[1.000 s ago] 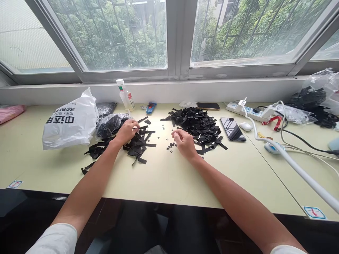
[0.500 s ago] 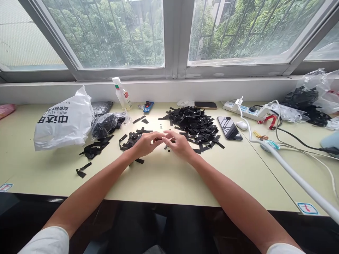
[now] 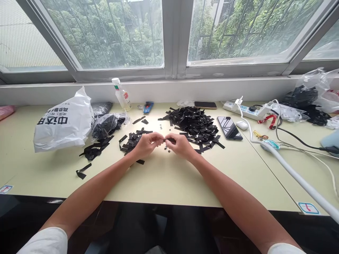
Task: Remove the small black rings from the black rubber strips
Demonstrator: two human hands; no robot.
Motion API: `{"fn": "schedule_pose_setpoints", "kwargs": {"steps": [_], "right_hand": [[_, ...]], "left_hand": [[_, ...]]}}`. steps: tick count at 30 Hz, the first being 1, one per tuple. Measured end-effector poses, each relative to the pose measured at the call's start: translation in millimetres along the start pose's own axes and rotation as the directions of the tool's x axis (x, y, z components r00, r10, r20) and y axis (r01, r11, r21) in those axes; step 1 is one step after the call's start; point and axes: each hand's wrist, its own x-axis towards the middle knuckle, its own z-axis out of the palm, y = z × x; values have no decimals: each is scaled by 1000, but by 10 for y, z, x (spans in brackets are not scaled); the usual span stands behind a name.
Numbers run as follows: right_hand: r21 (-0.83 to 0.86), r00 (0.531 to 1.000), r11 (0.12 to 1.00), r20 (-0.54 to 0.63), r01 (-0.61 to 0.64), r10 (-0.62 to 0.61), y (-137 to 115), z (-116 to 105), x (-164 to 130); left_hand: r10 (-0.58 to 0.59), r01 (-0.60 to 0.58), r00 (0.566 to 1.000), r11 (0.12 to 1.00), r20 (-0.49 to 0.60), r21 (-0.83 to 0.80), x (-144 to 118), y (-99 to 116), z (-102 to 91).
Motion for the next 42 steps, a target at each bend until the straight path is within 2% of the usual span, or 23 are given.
{"fn": "schedule_pose_setpoints", "kwargs": {"steps": [3, 6, 11, 18, 22, 28, 31, 32, 34, 36, 37, 39, 42], "right_hand": [[-107, 997, 992, -21, 68, -70, -3, 40, -6], [-164, 996, 983, 10, 84, -84, -9, 65, -6], [-227, 996, 970, 23, 89, -86, 34, 62, 14], [-271, 993, 956, -4, 113, -118, 167, 45, 54], [-327, 995, 941, -10, 93, -102, 183, 16, 51], [-394, 996, 918, -60, 34, -63, 149, -9, 30], [-366, 995, 930, -87, 21, -57, 144, 3, 27], [-357, 994, 934, -97, 20, -58, 146, 10, 27], [-344, 992, 939, -113, 21, -64, 152, 28, 30], [-337, 989, 941, -127, 25, -72, 158, 44, 33], [-334, 988, 942, -135, 29, -78, 161, 50, 35], [-326, 983, 944, -154, 41, -96, 162, 54, 38], [-319, 976, 946, -188, 48, -113, 156, 46, 42]], "left_hand": [[30, -31, 999, 999, 25, 26, -18, 40, 33], [35, -36, 998, 999, 51, 22, -35, 100, 65], [-23, 22, 996, 1000, 89, 17, -26, 116, 59], [-146, 144, 989, 960, -7, 240, 3, -41, -83], [-171, 200, 979, 892, -108, 405, 16, -71, -237], [-151, 251, 963, 799, -222, 546, 79, -83, -576], [-149, 336, 933, 693, -329, 638, 87, -67, -831], [-185, 385, 917, 648, -354, 657, 74, -50, -932], [-338, 456, 889, 586, -310, 670, 16, 1, -1137], [-502, 476, 846, 558, -180, 680, -82, 62, -1307], [-542, 475, 829, 553, -137, 684, -140, 91, -1365], [-556, 453, 826, 560, -91, 693, -254, 132, -1420], [-532, 410, 845, 587, -48, 698, -367, 140, -1382]]}}
